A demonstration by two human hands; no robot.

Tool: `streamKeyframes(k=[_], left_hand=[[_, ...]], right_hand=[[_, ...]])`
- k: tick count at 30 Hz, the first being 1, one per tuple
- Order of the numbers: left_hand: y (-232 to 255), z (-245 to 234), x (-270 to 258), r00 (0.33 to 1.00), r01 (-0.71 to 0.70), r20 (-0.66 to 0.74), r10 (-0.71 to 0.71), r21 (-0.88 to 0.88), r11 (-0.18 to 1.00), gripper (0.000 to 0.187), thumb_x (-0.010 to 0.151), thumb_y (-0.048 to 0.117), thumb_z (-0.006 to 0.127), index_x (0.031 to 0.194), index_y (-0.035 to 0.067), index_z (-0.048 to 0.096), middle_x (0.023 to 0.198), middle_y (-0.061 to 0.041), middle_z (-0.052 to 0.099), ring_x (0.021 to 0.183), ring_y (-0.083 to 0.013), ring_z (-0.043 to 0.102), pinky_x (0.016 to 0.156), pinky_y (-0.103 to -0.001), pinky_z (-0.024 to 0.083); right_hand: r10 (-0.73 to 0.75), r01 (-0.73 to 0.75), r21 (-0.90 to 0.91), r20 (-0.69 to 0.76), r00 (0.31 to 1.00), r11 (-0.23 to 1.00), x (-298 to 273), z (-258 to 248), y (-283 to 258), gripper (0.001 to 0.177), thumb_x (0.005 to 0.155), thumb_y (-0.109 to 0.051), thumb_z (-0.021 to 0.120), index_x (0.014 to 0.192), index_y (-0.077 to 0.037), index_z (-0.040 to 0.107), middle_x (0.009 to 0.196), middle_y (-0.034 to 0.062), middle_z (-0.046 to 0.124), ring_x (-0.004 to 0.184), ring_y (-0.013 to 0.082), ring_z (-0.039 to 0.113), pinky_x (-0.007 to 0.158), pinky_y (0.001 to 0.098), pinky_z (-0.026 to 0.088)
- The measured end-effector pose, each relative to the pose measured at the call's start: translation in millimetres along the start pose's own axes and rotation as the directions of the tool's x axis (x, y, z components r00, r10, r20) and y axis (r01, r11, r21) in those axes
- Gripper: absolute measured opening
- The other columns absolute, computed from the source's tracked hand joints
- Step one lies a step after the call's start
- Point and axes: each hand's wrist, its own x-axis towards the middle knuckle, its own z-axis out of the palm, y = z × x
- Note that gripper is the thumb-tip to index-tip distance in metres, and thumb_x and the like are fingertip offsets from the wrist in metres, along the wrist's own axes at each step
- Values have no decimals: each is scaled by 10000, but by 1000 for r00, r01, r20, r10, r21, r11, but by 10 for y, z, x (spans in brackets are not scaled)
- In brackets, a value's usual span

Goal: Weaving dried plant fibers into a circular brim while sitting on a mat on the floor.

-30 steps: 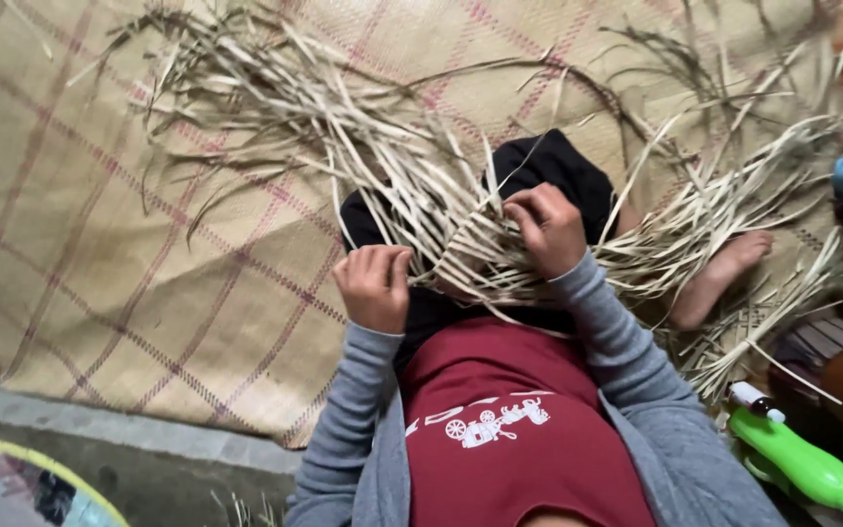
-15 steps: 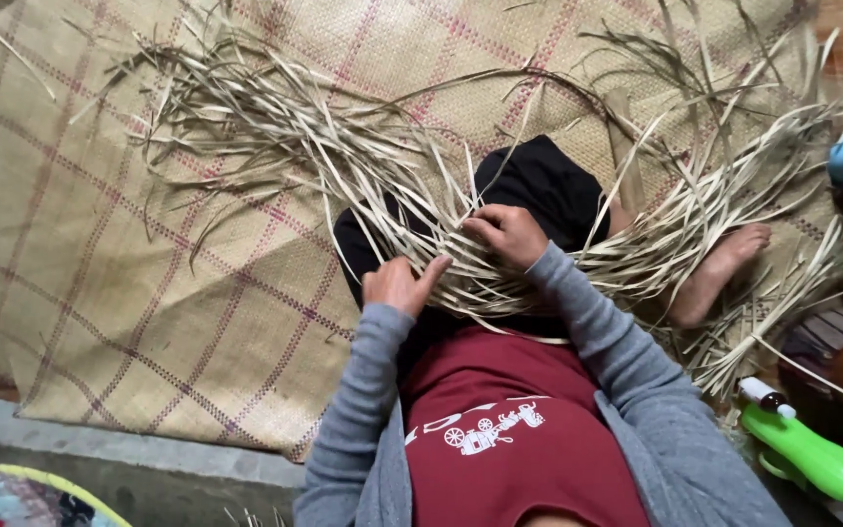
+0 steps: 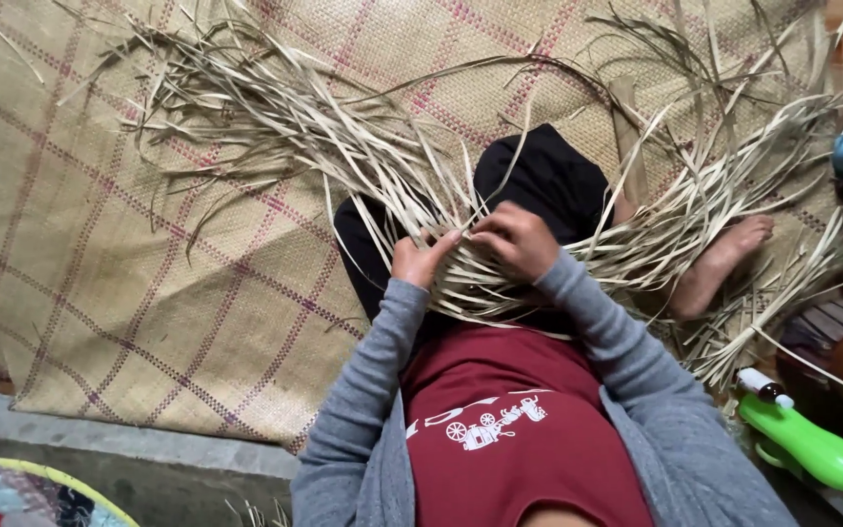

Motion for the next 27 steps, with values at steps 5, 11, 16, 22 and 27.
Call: streamKeyframes(k=[5, 11, 16, 22, 27], left_hand=[[53, -63, -263, 991, -132, -49, 126, -174, 976, 517, 781, 389, 956, 1078, -8, 811, 990, -240, 792, 1002, -316, 760, 928, -454, 563], [60, 64, -437, 965, -234, 47, 256, -277, 932, 375, 799, 274, 963, 1003, -9, 824, 914, -203, 803, 876, -196, 750, 860, -389, 598], [115, 85, -347, 987, -157, 5, 161, -186, 970, 482, 791, 348, 953, 1024, -50, 813, 938, -256, 789, 919, -262, 767, 867, -435, 588], [53, 71, -366, 991, -136, -4, 137, -158, 978, 458, 797, 347, 951, 1023, -28, 818, 921, -229, 795, 905, -233, 766, 831, -414, 598], [40, 51, -330, 988, -152, 4, 155, -171, 973, 388, 817, 322, 934, 1011, 3, 829, 904, -199, 800, 861, -182, 743, 830, -395, 597]], right_hand=[[244, -379, -509, -313, 918, 773, -565, -677, 829, 594, 975, -553, 735, 1420, -174, 626, 1157, 169, 620, 1146, 414, 582, 1015, 549, 477], [807, -853, -462, -393, 441, 242, -1977, -1455, 1444, 846, 1022, -811, 476, 1424, -79, 613, 1311, 326, 617, 1176, 589, 617, 974, 658, 501], [-13, -450, -721, -536, 844, 527, -1317, -1032, 866, 270, 1091, -341, 653, 1052, -84, 724, 956, 112, 654, 910, 305, 609, 847, 477, 519], [-640, 324, -672, -292, 711, 666, -130, -334, -220, 345, 1040, -484, 527, 1148, -311, 805, 1230, 59, 709, 1118, 277, 629, 985, 435, 460], [-774, 558, -679, -24, 632, 477, 208, -192, -351, 85, 1032, -252, 661, 1026, -240, 745, 1188, 91, 700, 1119, 313, 628, 1036, 560, 442]])
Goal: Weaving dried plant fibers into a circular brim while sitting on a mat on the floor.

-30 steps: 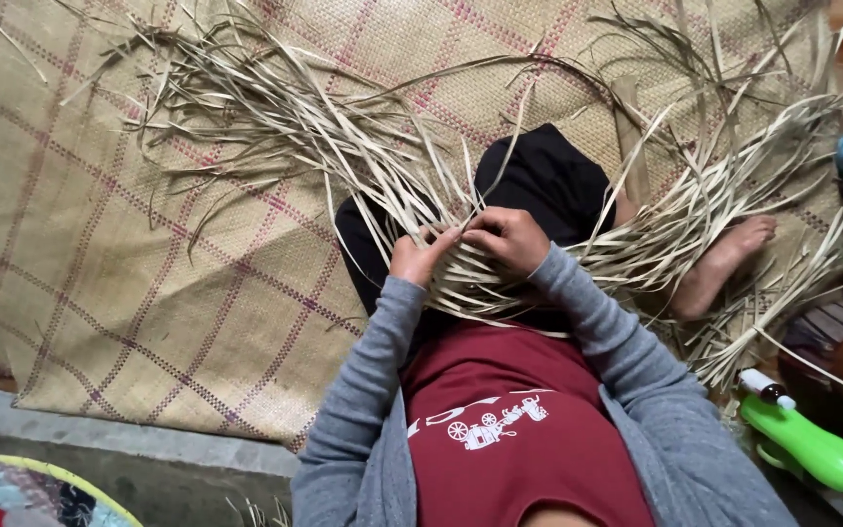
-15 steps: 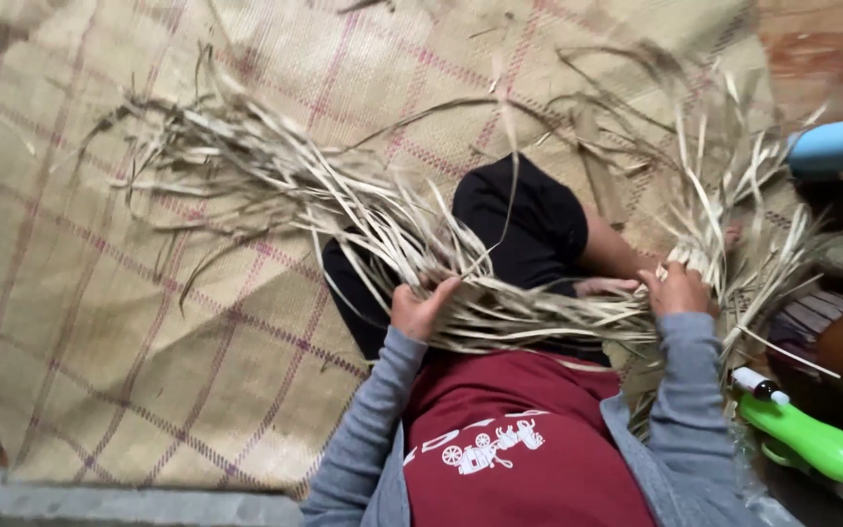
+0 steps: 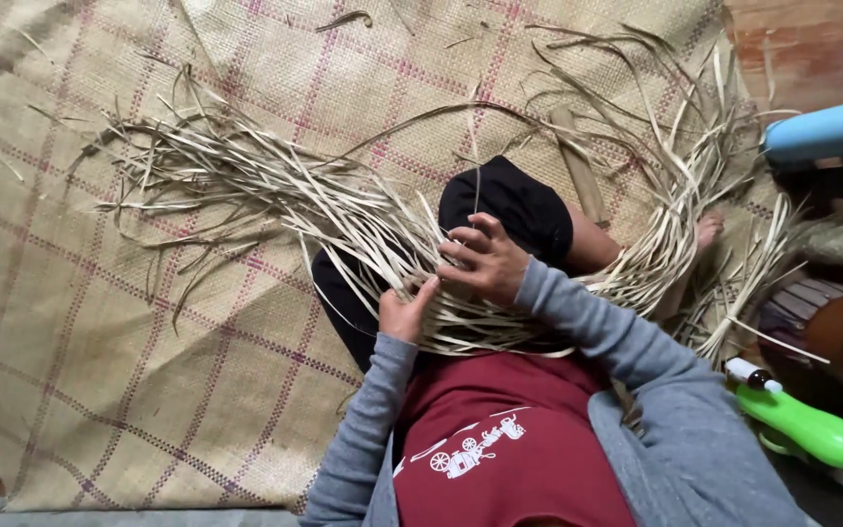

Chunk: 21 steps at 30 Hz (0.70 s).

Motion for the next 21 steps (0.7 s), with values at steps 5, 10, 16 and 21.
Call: streamKeyframes(k=[5, 10, 16, 21], left_hand=[[30, 59, -39, 999, -18, 30, 20, -44, 999, 338, 831, 334, 938, 961, 38, 842, 849, -137, 809, 810, -159, 755, 793, -358, 604], [8, 66, -49, 998, -57, 29, 59, -38, 998, 328, 841, 321, 932, 959, 28, 845, 835, -148, 804, 796, -156, 737, 799, -360, 599], [-60, 89, -67, 996, -91, -20, 91, 14, 996, 353, 838, 299, 926, 959, -21, 840, 802, -193, 793, 794, -154, 707, 761, -381, 588], [-124, 129, -55, 995, -100, -6, 100, 25, 995, 342, 834, 294, 927, 956, -15, 845, 797, -200, 792, 800, -153, 714, 755, -385, 592]], right_hand=[[-79, 77, 28, 70, 994, 997, -98, 78, 79, 158, 1067, -246, 578, 1082, -173, 718, 1108, 98, 654, 1044, 298, 592, 1033, 597, 432], [-59, 57, 26, 85, 995, 998, -170, 134, 134, 232, 1072, -206, 486, 1040, -196, 715, 1027, 73, 623, 981, 282, 589, 1008, 586, 434], [103, -77, -207, 117, 988, 975, -382, 310, 865, 159, 976, -311, 525, 915, -240, 653, 973, 33, 566, 989, 278, 565, 951, 540, 406], [235, -183, -447, 64, 970, 876, -847, 473, 1847, 81, 887, -361, 664, 937, -300, 683, 991, -5, 564, 1013, 268, 562, 902, 532, 394]])
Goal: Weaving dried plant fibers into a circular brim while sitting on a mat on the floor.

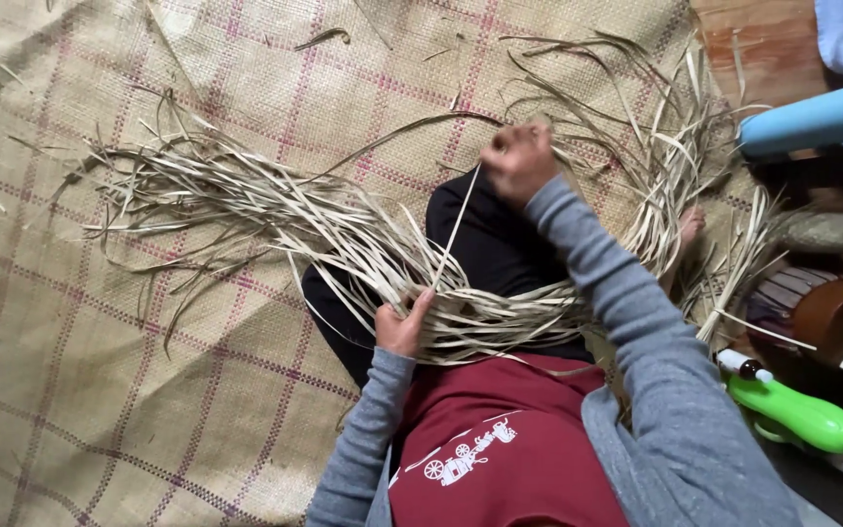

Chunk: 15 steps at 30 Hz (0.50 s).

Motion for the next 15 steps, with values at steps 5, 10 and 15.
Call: streamKeyframes(k=[5, 10, 15], left_hand=[[-181, -143, 86, 990, -14, 138, 32, -131, 991, 129, 914, 141, 778, 966, 23, 793, 700, -81, 765, 503, -146, 676, 447, -246, 565], [-121, -143, 19, 993, -60, 93, 71, -120, 991, 167, 920, 156, 771, 975, 2, 805, 731, -51, 746, 566, -106, 630, 511, -220, 511], [-120, -165, 57, 999, -11, 30, 17, -190, 982, 200, 913, 138, 769, 1000, -42, 785, 847, -115, 787, 691, -143, 716, 594, -218, 562]], right_hand=[[140, -56, -303, 263, 955, 951, 161, -358, 579, 70, 887, -204, 770, 950, -218, 742, 969, 15, 619, 981, 227, 542, 907, 551, 475], [290, -244, -413, 50, 956, 877, -212, -60, 1368, 141, 968, -343, 687, 925, -209, 700, 954, 8, 599, 841, 209, 514, 703, 433, 443], [369, -349, -316, 2, 930, 882, 75, -243, 889, 202, 921, -106, 628, 1082, -120, 750, 946, 78, 618, 748, 237, 608, 612, 379, 527]])
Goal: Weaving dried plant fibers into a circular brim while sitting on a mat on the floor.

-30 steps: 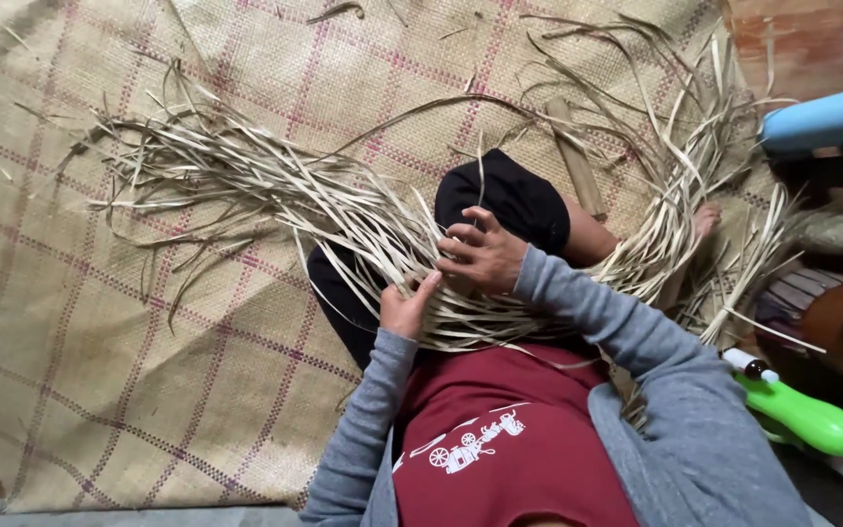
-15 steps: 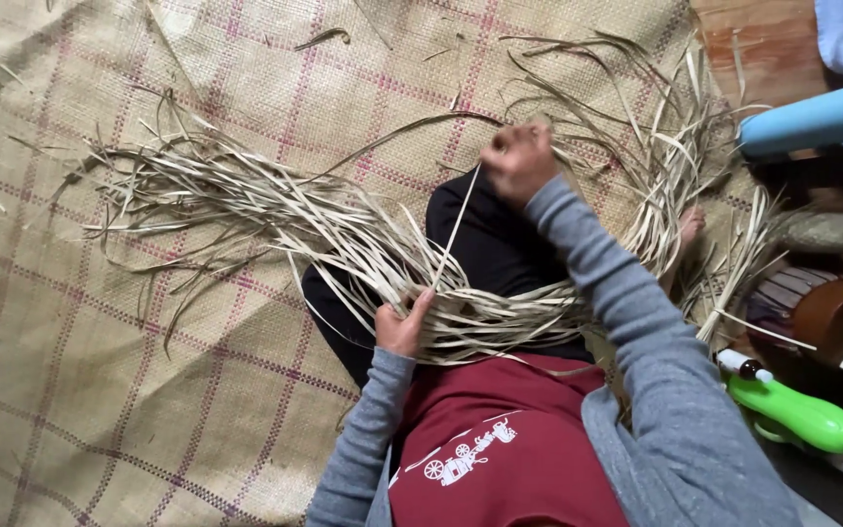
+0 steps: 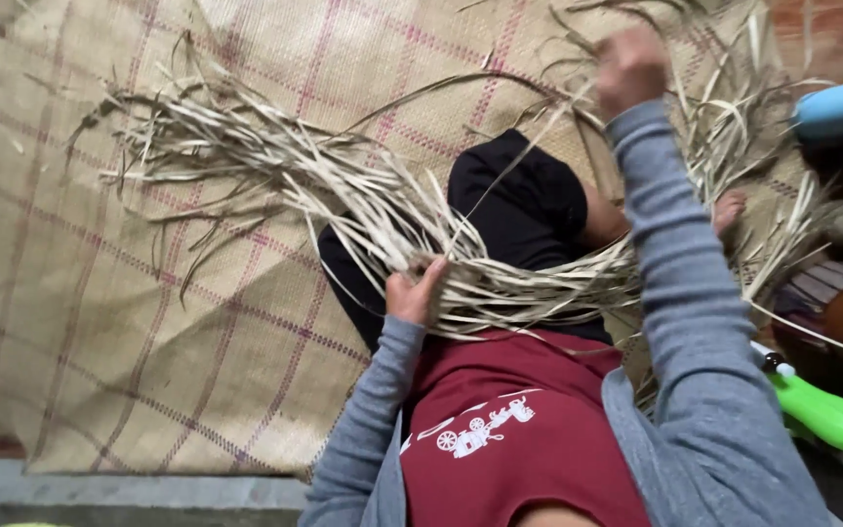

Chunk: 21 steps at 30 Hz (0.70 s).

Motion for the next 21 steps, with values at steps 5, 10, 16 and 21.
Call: streamKeyframes(k=[5, 10, 16, 21], left_hand=[[117, 111, -28, 995, 95, -29, -92, 148, 984, 471, 761, 282, 969, 1076, -23, 797, 931, -228, 788, 919, -254, 764, 864, -449, 594], [63, 88, -85, 994, 106, -17, -105, 145, 984, 411, 778, 244, 940, 1068, -9, 797, 943, -214, 787, 917, -219, 737, 876, -437, 587], [-157, -12, -85, 995, 66, -87, -52, 173, 983, 302, 791, 213, 914, 994, 13, 814, 866, -197, 787, 847, -198, 743, 813, -425, 588], [-160, 2, -95, 992, 60, -119, -40, 173, 983, 246, 820, 209, 888, 946, 5, 828, 827, -199, 784, 823, -231, 754, 774, -452, 593]], right_hand=[[-302, -297, 922, 365, 881, 249, -163, -1349, -1561, 195, 842, 24, 678, 966, -96, 769, 987, 133, 769, 929, 389, 714, 878, 480, 548], [-557, -271, 907, 414, 720, 323, -472, -1513, -2100, 83, 946, -230, 770, 917, -152, 773, 840, 66, 749, 808, 308, 744, 729, 418, 586], [-650, -309, 797, 602, 464, 518, -475, -1475, -2271, 186, 955, -332, 705, 923, -174, 797, 876, 44, 780, 864, 317, 756, 757, 459, 594], [-660, -313, 825, 565, 496, 471, -444, -1563, -2271, 198, 912, -370, 761, 887, -174, 775, 846, 58, 761, 874, 320, 752, 742, 472, 589]])
